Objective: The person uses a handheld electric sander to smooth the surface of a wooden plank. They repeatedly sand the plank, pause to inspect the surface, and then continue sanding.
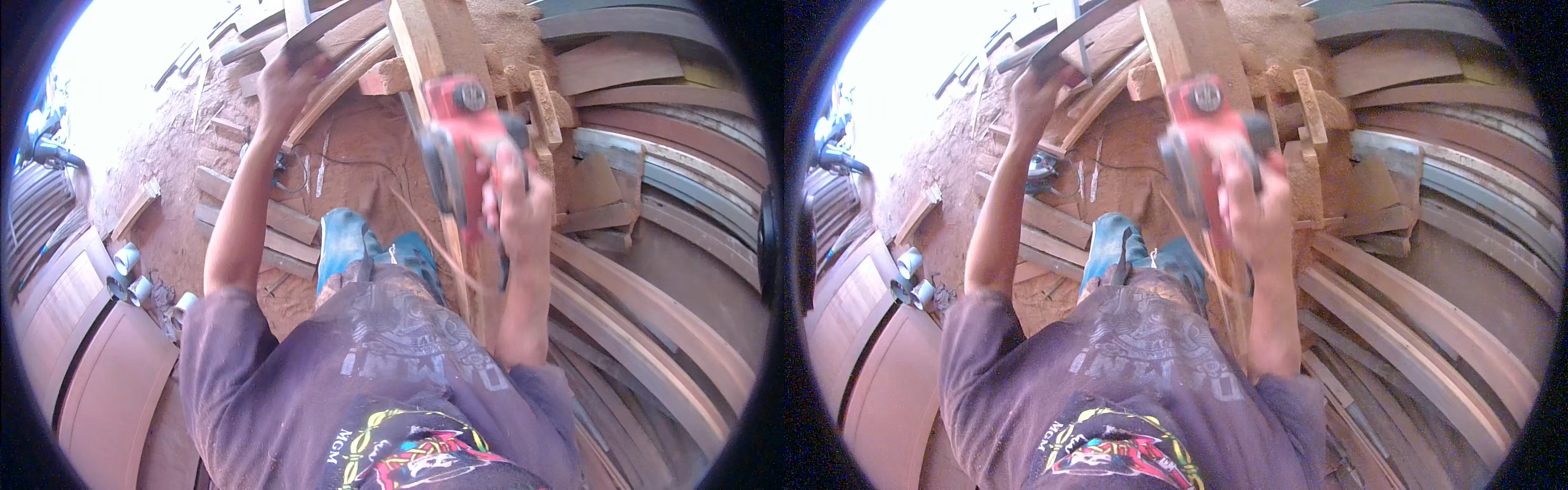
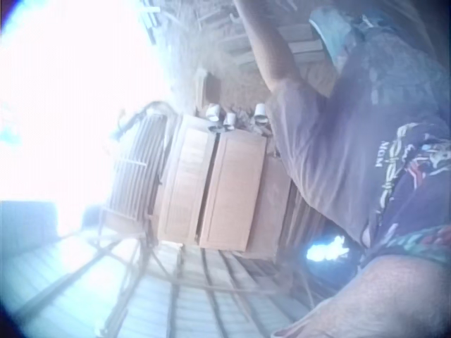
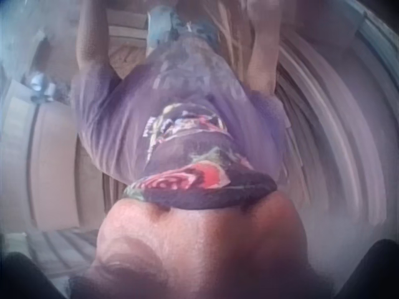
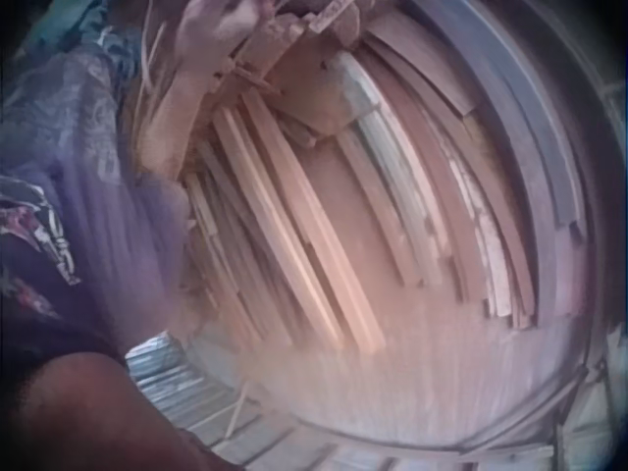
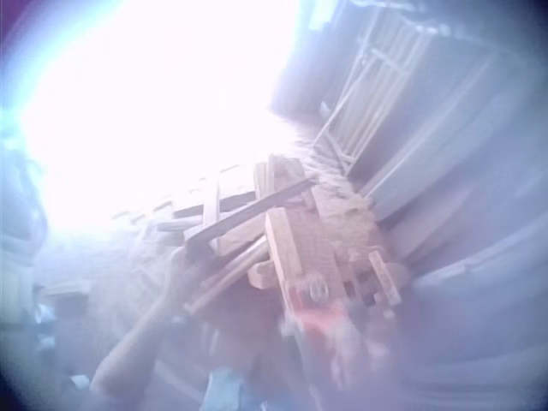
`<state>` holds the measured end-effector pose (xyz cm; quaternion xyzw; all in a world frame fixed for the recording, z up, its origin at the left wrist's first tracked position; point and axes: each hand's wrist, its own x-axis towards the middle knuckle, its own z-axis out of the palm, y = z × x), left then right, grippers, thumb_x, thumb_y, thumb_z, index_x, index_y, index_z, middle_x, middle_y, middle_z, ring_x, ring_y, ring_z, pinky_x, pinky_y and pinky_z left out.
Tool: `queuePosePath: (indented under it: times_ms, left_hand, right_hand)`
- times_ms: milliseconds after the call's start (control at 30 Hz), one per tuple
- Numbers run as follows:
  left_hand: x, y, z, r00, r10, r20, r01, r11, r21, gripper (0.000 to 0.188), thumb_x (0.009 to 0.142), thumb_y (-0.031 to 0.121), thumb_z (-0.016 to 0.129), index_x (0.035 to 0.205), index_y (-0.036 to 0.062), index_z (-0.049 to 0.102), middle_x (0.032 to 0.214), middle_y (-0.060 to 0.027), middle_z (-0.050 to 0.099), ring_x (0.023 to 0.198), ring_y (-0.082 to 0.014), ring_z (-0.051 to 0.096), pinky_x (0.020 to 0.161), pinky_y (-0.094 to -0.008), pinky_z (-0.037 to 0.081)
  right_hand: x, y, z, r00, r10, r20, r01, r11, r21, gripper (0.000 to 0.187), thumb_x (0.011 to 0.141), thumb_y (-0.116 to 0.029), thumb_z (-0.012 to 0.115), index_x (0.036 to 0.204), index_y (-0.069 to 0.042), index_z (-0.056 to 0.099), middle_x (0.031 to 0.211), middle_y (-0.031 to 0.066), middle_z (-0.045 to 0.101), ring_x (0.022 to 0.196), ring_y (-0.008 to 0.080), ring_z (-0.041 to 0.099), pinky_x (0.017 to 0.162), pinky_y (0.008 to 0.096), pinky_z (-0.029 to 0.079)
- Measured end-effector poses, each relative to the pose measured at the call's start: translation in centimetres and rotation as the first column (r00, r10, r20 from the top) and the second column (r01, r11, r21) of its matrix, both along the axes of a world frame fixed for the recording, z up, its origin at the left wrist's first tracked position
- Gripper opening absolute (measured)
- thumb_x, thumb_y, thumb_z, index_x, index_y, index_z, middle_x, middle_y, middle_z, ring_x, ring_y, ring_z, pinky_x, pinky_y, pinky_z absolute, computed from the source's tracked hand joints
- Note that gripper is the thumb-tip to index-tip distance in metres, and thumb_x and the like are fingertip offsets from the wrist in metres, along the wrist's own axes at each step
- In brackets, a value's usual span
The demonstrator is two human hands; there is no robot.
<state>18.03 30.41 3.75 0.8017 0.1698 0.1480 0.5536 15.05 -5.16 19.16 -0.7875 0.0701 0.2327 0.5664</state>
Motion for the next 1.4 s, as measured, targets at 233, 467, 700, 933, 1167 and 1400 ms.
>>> queuePosePath:
  times_ms: [233, 467, 700, 933, 1167, 1400]
  left_hand:
    - [12.0, -4.1, -2.4, 0.975, -0.220, -0.040, 0.222, 0.935, 0.276, 0.036, 0.097, 0.031, 0.080, 0.119, 0.0026, 0.078, 0.103, -0.0079, 0.082, 0.098, -0.0193, 0.074, 0.090, -0.0375, 0.056]
    - [13.5, -3.8, -3.2, 0.968, -0.242, -0.071, 0.252, 0.920, 0.300, 0.036, 0.097, 0.031, 0.080, 0.119, 0.0026, 0.078, 0.103, -0.0076, 0.081, 0.098, -0.0190, 0.074, 0.090, -0.0368, 0.056]
    - [13.6, -3.7, -3.5, 0.969, -0.236, -0.076, 0.248, 0.923, 0.294, 0.035, 0.097, 0.030, 0.080, 0.118, 0.0027, 0.078, 0.102, -0.0073, 0.081, 0.098, -0.0187, 0.074, 0.091, -0.0361, 0.055]
    - [14.1, -3.6, -3.9, 0.968, -0.239, -0.075, 0.250, 0.926, 0.284, 0.034, 0.097, 0.030, 0.080, 0.118, 0.0027, 0.078, 0.102, -0.0071, 0.081, 0.098, -0.0185, 0.073, 0.091, -0.0354, 0.055]
    - [13.9, -3.4, -4.1, 0.970, -0.233, -0.075, 0.245, 0.935, 0.258, 0.033, 0.097, 0.029, 0.080, 0.118, 0.0028, 0.078, 0.102, -0.0068, 0.081, 0.098, -0.0182, 0.073, 0.092, -0.0348, 0.055]
    - [12.9, -3.1, -4.5, 0.982, -0.183, -0.057, 0.190, 0.963, 0.189, 0.033, 0.097, 0.028, 0.080, 0.117, 0.0028, 0.078, 0.101, -0.0065, 0.081, 0.098, -0.0180, 0.073, 0.092, -0.0341, 0.055]
  right_hand:
    - [-7.7, -4.3, 0.2, 0.981, -0.165, -0.106, 0.169, 0.985, 0.034, 0.041, 0.108, -0.041, 0.067, 0.104, -0.001, 0.074, 0.069, -0.0050, 0.057, 0.061, 0.0030, 0.051, 0.053, 0.0235, 0.040]
    - [-8.2, -4.9, -0.2, 0.989, -0.118, -0.085, 0.123, 0.991, 0.050, 0.046, 0.109, -0.042, 0.064, 0.110, 0.003, 0.073, 0.072, -0.0042, 0.055, 0.062, 0.0046, 0.051, 0.054, 0.0239, 0.039]
    - [-8.0, -5.4, 0.1, 0.988, -0.108, -0.106, 0.111, 0.993, 0.027, 0.043, 0.107, -0.042, 0.068, 0.107, 0.000, 0.074, 0.074, -0.0041, 0.060, 0.065, 0.0050, 0.053, 0.059, 0.0263, 0.044]
    - [-8.0, -5.1, 0.0, 0.984, -0.115, -0.134, 0.124, 0.990, 0.061, 0.047, 0.108, -0.044, 0.065, 0.111, 0.002, 0.073, 0.071, -0.0050, 0.054, 0.062, 0.0035, 0.050, 0.053, 0.0234, 0.038]
    - [-7.0, -5.4, -0.5, 0.982, -0.115, -0.150, 0.128, 0.988, 0.083, 0.038, 0.106, -0.041, 0.069, 0.097, -0.004, 0.071, 0.071, -0.0063, 0.056, 0.062, 0.0021, 0.050, 0.054, 0.0230, 0.039]
    - [-0.7, -0.7, -0.4, 0.986, -0.108, -0.125, 0.123, 0.985, 0.123, 0.041, 0.106, -0.044, 0.067, 0.088, -0.008, 0.067, 0.069, -0.0078, 0.055, 0.057, 0.0013, 0.050, 0.049, 0.0217, 0.038]
